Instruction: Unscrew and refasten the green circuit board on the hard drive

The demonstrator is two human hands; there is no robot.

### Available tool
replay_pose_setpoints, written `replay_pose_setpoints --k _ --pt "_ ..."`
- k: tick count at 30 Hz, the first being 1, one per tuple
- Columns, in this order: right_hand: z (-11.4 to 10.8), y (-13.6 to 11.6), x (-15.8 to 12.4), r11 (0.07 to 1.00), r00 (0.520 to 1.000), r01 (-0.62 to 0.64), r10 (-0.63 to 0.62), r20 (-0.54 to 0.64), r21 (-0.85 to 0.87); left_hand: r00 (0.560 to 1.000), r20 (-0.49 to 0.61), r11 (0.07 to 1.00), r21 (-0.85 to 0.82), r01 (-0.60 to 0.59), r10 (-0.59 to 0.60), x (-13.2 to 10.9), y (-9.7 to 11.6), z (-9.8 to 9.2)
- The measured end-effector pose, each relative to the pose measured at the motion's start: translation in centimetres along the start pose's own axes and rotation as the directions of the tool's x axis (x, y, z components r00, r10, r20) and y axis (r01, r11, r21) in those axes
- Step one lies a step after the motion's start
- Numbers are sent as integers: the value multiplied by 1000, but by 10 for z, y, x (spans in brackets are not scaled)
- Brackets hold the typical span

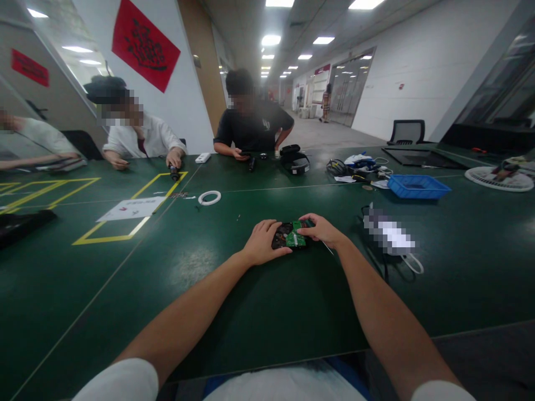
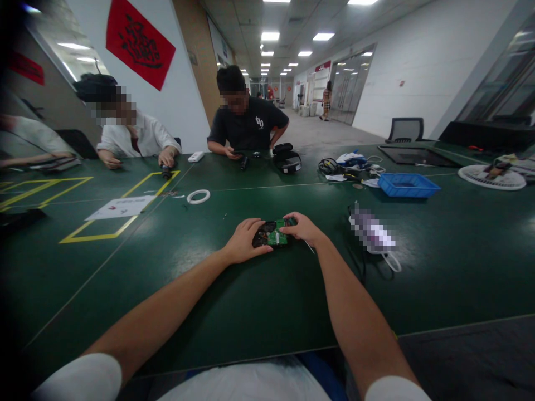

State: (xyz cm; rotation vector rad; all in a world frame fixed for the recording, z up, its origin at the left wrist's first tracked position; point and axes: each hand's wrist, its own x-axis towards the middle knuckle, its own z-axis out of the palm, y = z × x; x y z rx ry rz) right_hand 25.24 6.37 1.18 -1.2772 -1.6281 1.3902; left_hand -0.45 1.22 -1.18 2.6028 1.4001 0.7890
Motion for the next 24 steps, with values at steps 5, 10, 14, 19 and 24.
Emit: replay_pose_setpoints --k 5,10,14,19,24 --pt "0 0 0 1000 1000 -17 17 6 0 997 1 997 15 -82 82 -1 5 -7" --pt "0 2 1 1000 1000 -22 22 15 6 982 -31 982 -6 -189 189 2 10 -10" --pt "0 4 2 999 999 -32 31 21 19 972 -47 972 -29 -233 231 3 9 -8" --pt "-1 4 3 999 999 -38 37 33 23 970 -55 969 -46 -241 239 3 7 -8" --pt "-2 4 3 999 999 -34 33 28 30 968 -45 966 -66 -250 247 4 9 -10"
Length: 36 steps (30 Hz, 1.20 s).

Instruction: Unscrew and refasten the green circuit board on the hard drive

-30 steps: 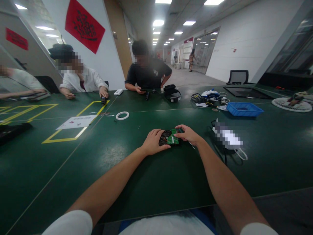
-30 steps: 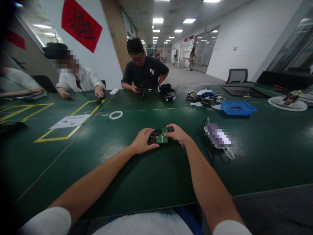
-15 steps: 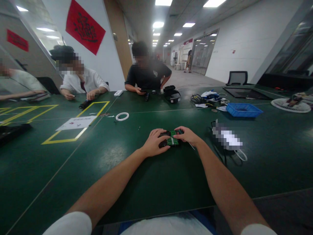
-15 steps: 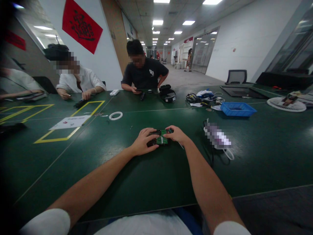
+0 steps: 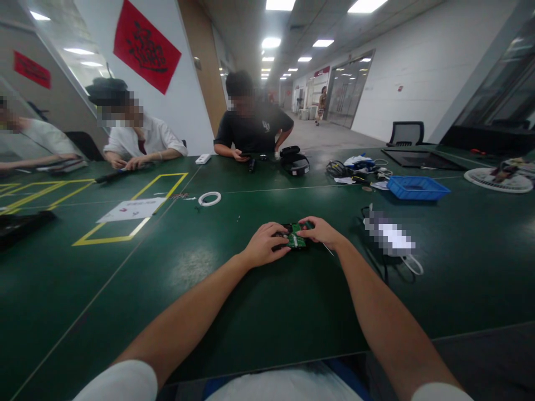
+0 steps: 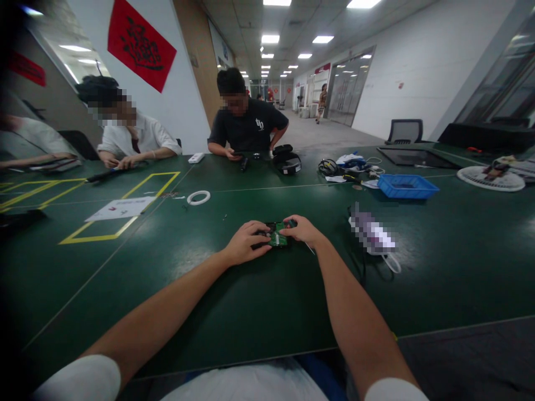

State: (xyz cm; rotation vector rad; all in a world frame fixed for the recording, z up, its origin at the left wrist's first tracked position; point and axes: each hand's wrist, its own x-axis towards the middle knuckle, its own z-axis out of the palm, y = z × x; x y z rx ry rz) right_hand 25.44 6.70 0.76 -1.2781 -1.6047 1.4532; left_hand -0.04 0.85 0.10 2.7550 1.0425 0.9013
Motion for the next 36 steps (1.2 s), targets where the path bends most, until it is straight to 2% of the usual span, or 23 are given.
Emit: replay_pose_setpoints --k 5,13,18,27,36 --pt "0 -2 -1 1000 1000 -18 18 1 -10 1000 20 1000 -13 14 -14 0 2 -2" --pt "2 -2 -2 1000 1000 -3 3 5 2 999 13 999 -14 -32 33 1 3 -1" --pt "2 -2 -2 1000 1000 -10 10 1 -4 999 37 1000 -19 -4 4 1 2 1" --pt "2 -6 -6 999 1000 -25 25 11 -27 998 -12 998 -33 -60 59 0 1 3" --pt "-1 -2 -3 995 999 -32 35 31 -89 1000 29 998 -56 -9 10 1 4 3"
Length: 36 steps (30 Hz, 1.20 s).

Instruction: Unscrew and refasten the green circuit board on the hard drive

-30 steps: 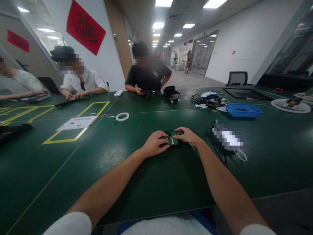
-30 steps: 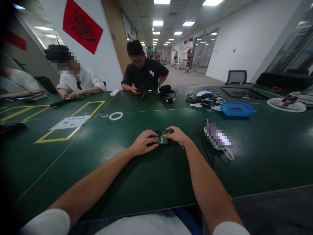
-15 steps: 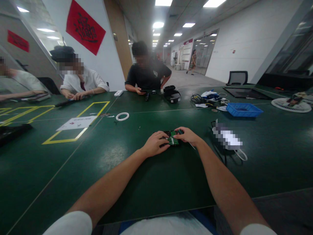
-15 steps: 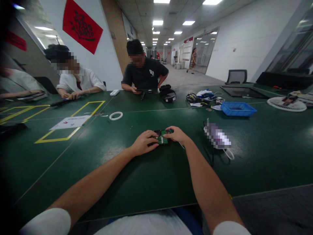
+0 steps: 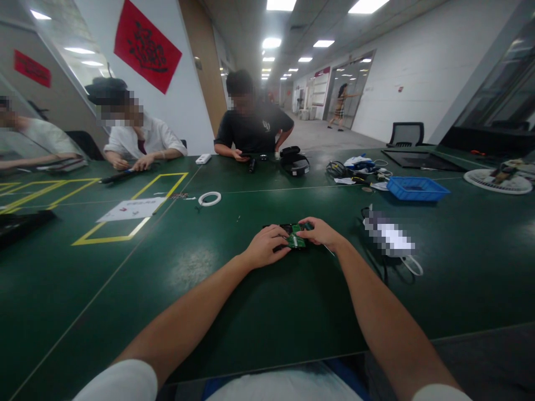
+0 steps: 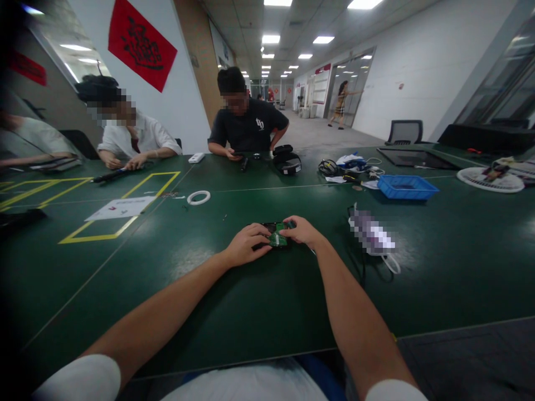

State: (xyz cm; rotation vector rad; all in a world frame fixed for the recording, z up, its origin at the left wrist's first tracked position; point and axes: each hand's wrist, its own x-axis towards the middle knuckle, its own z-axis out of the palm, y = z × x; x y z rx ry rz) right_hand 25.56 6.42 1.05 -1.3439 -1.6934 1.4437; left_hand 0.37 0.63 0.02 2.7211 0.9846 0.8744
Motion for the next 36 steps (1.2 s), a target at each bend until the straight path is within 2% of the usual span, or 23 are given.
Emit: replay_pose_setpoints --k 13,17,20,23,26,27,29,31,32,33,36 --pt "2 2 3 996 1000 4 -6 -23 -88 984 -132 992 -24 -125 120 1 -1 2" --pt "2 3 5 998 998 -16 12 -55 -63 981 -172 995 -36 -93 86 0 -2 1" --pt "1 5 6 999 998 -19 17 -67 -26 965 -261 999 -30 15 -22 -1 -12 0" --pt "0 7 7 1000 997 -15 15 -70 6 901 -389 975 24 220 -193 -5 -34 -2" --pt "0 8 8 1000 998 -12 14 -68 27 828 -424 874 145 463 -368 -13 -64 -10" --pt "0 8 8 999 998 -14 16 -64 30 786 -436 811 183 555 -439 -18 -73 -13" --pt "0 8 8 999 998 -16 18 -59 34 674 -460 648 243 722 -578 -27 -91 -20" --pt "0 7 8 999 998 -16 18 -59 37 576 -448 515 263 816 -683 -35 -104 -25" --pt "0 7 8 999 998 -16 19 -60 37 547 -425 479 265 837 -721 -38 -108 -26" --pt "0 7 8 999 998 -19 21 -59 35 536 -397 464 269 844 -745 -40 -112 -27" --pt "0 7 8 999 998 -24 26 -53 33 544 -330 465 290 836 -772 -41 -118 -26"
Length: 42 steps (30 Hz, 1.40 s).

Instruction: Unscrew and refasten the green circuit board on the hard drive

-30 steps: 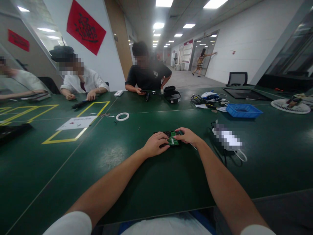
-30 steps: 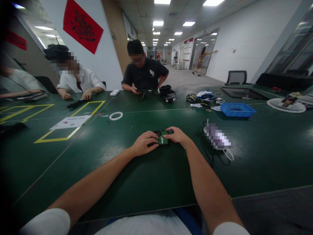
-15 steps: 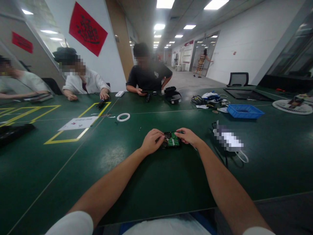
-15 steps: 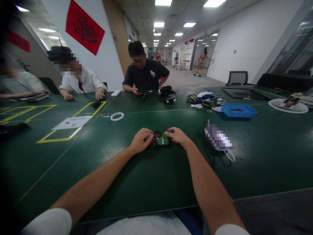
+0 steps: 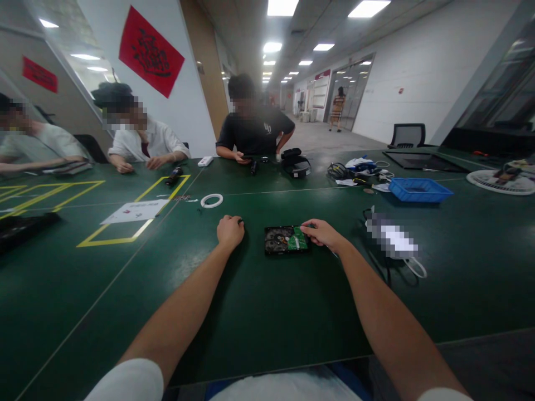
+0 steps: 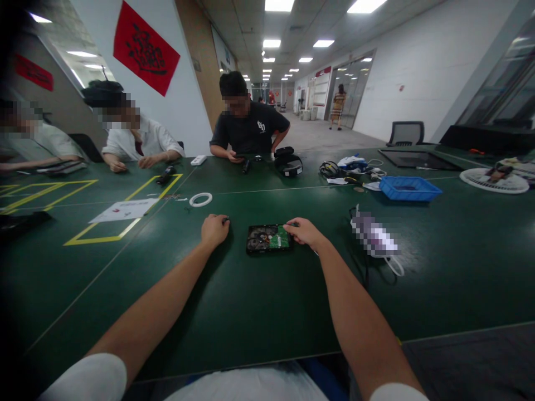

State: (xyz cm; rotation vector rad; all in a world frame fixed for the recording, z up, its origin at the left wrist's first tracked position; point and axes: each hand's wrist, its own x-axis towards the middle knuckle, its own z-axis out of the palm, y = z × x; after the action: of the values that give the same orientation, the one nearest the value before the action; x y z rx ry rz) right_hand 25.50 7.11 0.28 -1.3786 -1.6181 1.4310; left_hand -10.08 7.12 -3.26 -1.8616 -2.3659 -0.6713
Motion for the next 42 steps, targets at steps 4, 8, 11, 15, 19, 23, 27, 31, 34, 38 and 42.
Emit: replay_pose_setpoints --k 4,8,11,15,19,23,27,31,34,38,42 --pt "1 0 1 1000 1000 2 -3 5 5 999 42 1000 2 21 -21 6 1 3" --pt "1 1 2 1000 1000 -5 5 2 -2 997 54 999 -12 49 -48 14 1 3" --pt "1 1 1 1000 1000 -2 2 -1 3 996 65 997 -29 68 -66 18 1 3" --pt "0 2 0 1000 1000 7 -7 -2 2 994 67 995 -54 86 -82 20 0 3" --pt "0 2 0 1000 1000 13 -13 0 -10 994 62 992 -74 99 -95 20 -1 4" --pt "1 -1 -2 1000 1000 4 -4 -1 -9 995 55 992 -87 91 -87 22 0 4" --pt "1 -5 -4 1000 999 -28 28 -16 -6 996 50 992 -93 83 -78 26 1 5" --pt "2 -4 -4 1000 1000 -17 17 -10 3 996 47 993 -90 75 -71 28 0 8" --pt "2 -2 -3 1000 1000 8 -8 -13 3 997 47 994 -87 64 -60 28 0 11" --pt "1 -2 -3 1000 1000 13 -13 3 22 998 41 995 -93 48 -44 28 -1 15" --pt "1 -1 -3 1000 1000 12 -12 6 25 999 21 991 -130 43 -40 29 -5 14"
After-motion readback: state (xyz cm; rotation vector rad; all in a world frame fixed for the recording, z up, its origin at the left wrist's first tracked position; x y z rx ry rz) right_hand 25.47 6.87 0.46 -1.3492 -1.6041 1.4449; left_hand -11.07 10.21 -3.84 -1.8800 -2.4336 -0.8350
